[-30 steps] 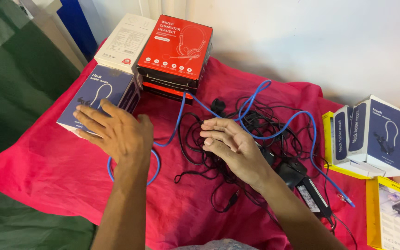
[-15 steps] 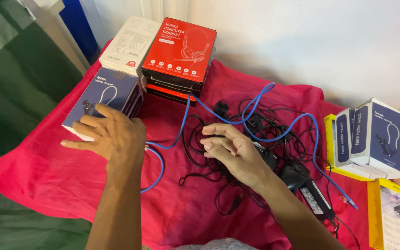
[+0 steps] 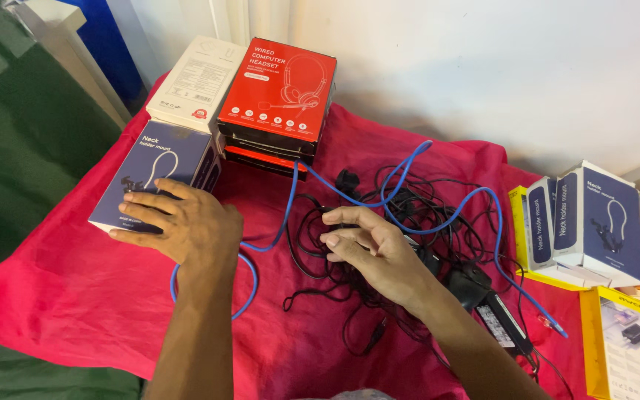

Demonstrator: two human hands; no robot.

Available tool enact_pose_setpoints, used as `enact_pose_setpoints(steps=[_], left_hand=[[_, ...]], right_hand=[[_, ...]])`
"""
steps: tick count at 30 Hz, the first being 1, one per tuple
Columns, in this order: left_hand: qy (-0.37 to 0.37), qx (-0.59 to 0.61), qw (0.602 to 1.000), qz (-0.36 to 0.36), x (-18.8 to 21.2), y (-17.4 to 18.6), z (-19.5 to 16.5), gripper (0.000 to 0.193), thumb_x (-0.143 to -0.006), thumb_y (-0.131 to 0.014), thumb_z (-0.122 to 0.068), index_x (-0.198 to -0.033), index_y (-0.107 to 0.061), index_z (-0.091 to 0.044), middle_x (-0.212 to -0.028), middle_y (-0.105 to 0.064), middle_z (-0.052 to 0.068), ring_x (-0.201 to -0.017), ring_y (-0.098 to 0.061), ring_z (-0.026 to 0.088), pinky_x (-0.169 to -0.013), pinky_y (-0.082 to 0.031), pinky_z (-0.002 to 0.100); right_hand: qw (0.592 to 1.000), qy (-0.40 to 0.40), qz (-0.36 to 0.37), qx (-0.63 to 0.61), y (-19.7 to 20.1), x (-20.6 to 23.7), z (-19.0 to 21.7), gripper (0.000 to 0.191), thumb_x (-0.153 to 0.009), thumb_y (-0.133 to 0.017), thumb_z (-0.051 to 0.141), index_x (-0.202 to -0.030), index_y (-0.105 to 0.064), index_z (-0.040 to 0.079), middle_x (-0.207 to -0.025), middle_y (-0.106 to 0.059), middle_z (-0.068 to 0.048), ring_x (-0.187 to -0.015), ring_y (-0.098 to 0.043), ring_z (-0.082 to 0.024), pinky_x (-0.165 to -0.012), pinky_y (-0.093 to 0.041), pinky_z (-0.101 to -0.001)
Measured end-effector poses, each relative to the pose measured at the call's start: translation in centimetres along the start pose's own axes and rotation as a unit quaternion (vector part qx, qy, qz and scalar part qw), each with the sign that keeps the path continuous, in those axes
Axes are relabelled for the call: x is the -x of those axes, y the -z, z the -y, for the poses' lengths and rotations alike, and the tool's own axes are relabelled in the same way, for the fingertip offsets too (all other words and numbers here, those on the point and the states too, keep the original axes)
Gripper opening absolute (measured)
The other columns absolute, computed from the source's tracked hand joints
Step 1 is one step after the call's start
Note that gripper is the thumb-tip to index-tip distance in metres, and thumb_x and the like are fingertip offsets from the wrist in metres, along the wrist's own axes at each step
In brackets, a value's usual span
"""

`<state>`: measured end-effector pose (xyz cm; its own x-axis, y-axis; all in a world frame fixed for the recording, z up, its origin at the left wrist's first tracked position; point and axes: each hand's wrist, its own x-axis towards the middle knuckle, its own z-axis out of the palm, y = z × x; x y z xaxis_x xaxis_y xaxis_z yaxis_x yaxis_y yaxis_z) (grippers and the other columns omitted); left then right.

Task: The person sorts through a pile of tangled cables and chargers on a bed, opens small product boxes, places coiled cables and a power adapter inside a box, and closes the lid. They then pick up and turn over a wired computer headset box and other accessory boxes.

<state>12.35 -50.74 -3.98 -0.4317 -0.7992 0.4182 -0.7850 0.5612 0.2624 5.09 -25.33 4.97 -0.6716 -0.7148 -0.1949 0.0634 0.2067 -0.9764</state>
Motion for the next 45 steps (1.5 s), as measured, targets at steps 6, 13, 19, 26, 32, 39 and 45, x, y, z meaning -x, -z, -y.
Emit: enact_pose_setpoints(steps=[6, 13, 19, 26, 32, 39, 45], left_hand=[[-0.016, -0.082, 0.997, -0.006, 0.0, 2.2, -1.0, 0.077, -0.084, -0.065, -0.027, -0.14, -0.051, 0.024, -0.141, -0.045, 0.054, -0.128, -0.037, 0.063, -0.106, -0.008, 0.09], [0.051, 0.003, 0.996, 0.076, -1.7, 4.5, -0.1, 0.101, -0.072, -0.079, -0.044, -0.144, -0.04, 0.014, -0.15, -0.022, 0.05, -0.142, -0.014, 0.066, -0.096, -0.01, 0.091], [0.153, 0.014, 0.97, 0.187, -1.9, 4.4, 0.3, 0.135, -0.06, -0.09, -0.047, -0.159, -0.013, 0.003, -0.153, -0.014, 0.046, -0.141, -0.02, 0.059, -0.097, -0.03, 0.077], [0.15, 0.018, 0.977, 0.153, -0.3, 5.5, -1.3, 0.128, -0.065, -0.088, -0.049, -0.157, -0.018, 0.006, -0.133, -0.04, 0.033, -0.125, -0.041, 0.048, -0.094, -0.041, 0.063], [0.132, 0.06, 0.977, 0.159, 1.8, 7.7, -3.4, 0.125, -0.065, -0.089, -0.053, -0.152, -0.022, 0.007, -0.125, -0.044, 0.033, -0.117, -0.044, 0.047, -0.091, -0.044, 0.058], [0.126, 0.117, 0.968, 0.184, 4.3, 11.0, -4.8, 0.121, -0.067, -0.088, -0.049, -0.151, -0.023, 0.009, -0.124, -0.046, 0.032, -0.116, -0.047, 0.046, -0.091, -0.045, 0.058], [0.084, 0.141, 0.972, 0.167, 6.8, 13.6, -6.4, 0.116, -0.067, -0.088, -0.052, -0.147, -0.029, 0.009, -0.123, -0.048, 0.031, -0.114, -0.049, 0.047, -0.089, -0.047, 0.056]], right_hand=[[1.0, 0.012, 0.001, 0.01, -0.1, -0.5, -0.5, 0.041, -0.095, -0.067, 0.023, -0.132, -0.061, 0.006, -0.112, -0.073, -0.008, -0.097, -0.072, -0.015, -0.087, -0.058, -0.0288], [1.0, 0.018, 0.009, 0.001, -0.4, -0.4, -0.9, 0.04, -0.095, -0.066, 0.022, -0.131, -0.06, 0.005, -0.112, -0.073, -0.009, -0.099, -0.072, -0.016, -0.088, -0.06, -0.0317], [0.999, 0.038, 0.014, 0.0, 0.2, -0.3, -1.1, 0.04, -0.097, -0.065, 0.021, -0.132, -0.059, 0.002, -0.113, -0.071, -0.01, -0.104, -0.07, -0.015, -0.089, -0.062, -0.036], [0.999, 0.043, 0.013, -0.009, 1.0, 0.1, -1.2, 0.04, -0.098, -0.064, 0.021, -0.133, -0.059, 0.003, -0.114, -0.07, -0.01, -0.105, -0.07, -0.015, -0.087, -0.063, -0.0368], [0.998, 0.055, 0.017, -0.038, 1.0, 0.0, -1.7, 0.039, -0.097, -0.063, 0.02, -0.132, -0.058, 0.002, -0.125, -0.064, -0.007, -0.107, -0.069, -0.016, -0.085, -0.063, -0.0368], [0.999, 0.03, 0.022, -0.029, 0.8, 0.9, -1.9, 0.04, -0.096, -0.064, 0.019, -0.133, -0.058, 0.003, -0.126, -0.063, -0.006, -0.111, -0.067, -0.013, -0.086, -0.061, -0.034], [1.0, 0.023, 0.014, -0.007, 0.7, 1.9, -1.4, 0.039, -0.096, -0.065, 0.018, -0.131, -0.06, 0.002, -0.125, -0.066, -0.006, -0.109, -0.066, -0.012, -0.087, -0.06, -0.0323]])
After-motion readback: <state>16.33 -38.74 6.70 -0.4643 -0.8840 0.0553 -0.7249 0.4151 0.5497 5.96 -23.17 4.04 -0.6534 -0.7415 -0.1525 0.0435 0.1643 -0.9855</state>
